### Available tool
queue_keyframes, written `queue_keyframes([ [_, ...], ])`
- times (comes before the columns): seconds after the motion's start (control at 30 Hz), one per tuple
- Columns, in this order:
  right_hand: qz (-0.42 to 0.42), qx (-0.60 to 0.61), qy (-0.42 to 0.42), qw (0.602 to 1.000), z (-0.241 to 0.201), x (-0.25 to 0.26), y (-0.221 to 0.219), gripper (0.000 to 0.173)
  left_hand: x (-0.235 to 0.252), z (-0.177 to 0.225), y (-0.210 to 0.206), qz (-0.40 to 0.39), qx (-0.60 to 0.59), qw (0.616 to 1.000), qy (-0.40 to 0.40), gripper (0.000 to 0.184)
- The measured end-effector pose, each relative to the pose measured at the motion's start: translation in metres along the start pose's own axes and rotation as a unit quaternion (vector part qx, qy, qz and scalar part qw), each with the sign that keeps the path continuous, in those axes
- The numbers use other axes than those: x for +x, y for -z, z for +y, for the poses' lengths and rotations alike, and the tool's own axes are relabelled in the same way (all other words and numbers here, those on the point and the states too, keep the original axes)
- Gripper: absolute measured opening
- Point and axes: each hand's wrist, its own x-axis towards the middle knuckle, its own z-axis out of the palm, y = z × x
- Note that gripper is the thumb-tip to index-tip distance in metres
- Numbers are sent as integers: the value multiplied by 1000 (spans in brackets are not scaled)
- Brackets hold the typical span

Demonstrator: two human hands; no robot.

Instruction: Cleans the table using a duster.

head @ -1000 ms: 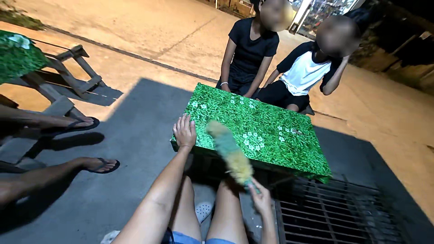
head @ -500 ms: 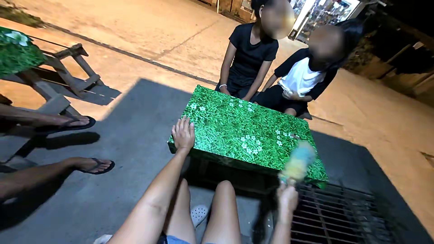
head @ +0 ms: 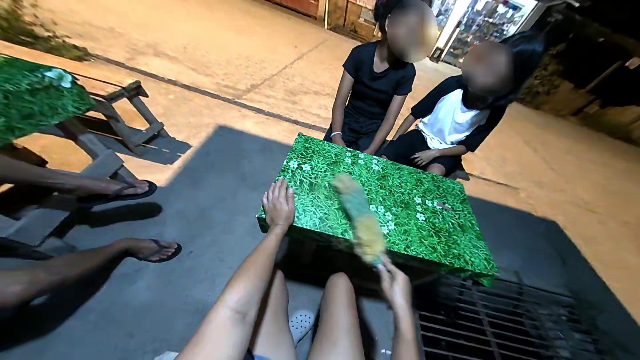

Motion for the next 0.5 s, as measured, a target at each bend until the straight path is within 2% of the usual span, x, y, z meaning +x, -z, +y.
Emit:
queue_keyframes([
  [0.07, 90, -49, -74, 992, 37, 3, 36, 36, 0, 1, 0, -1, -5, 1000, -4, 56],
  [0.13, 156, -110, -178, 965, 65, 7, 69, 39, 0, 1, -1, 2, -6, 1000, -10, 56],
  [0.23, 195, -152, -293, 924, 101, 31, 98, 42, 0, 3, -1, -3, -8, 1000, -2, 55],
  [0.33, 180, -169, -309, 918, 105, 76, 108, 41, 1, 4, -2, -7, -6, 1000, 0, 54],
  [0.4, 158, -185, -302, 922, 82, 108, 108, 41, 1, 4, -2, -6, -2, 1000, 0, 54],
  [0.5, 124, -185, -248, 943, 42, 146, 92, 46, 1, 2, -4, -2, 1, 1000, 0, 55],
])
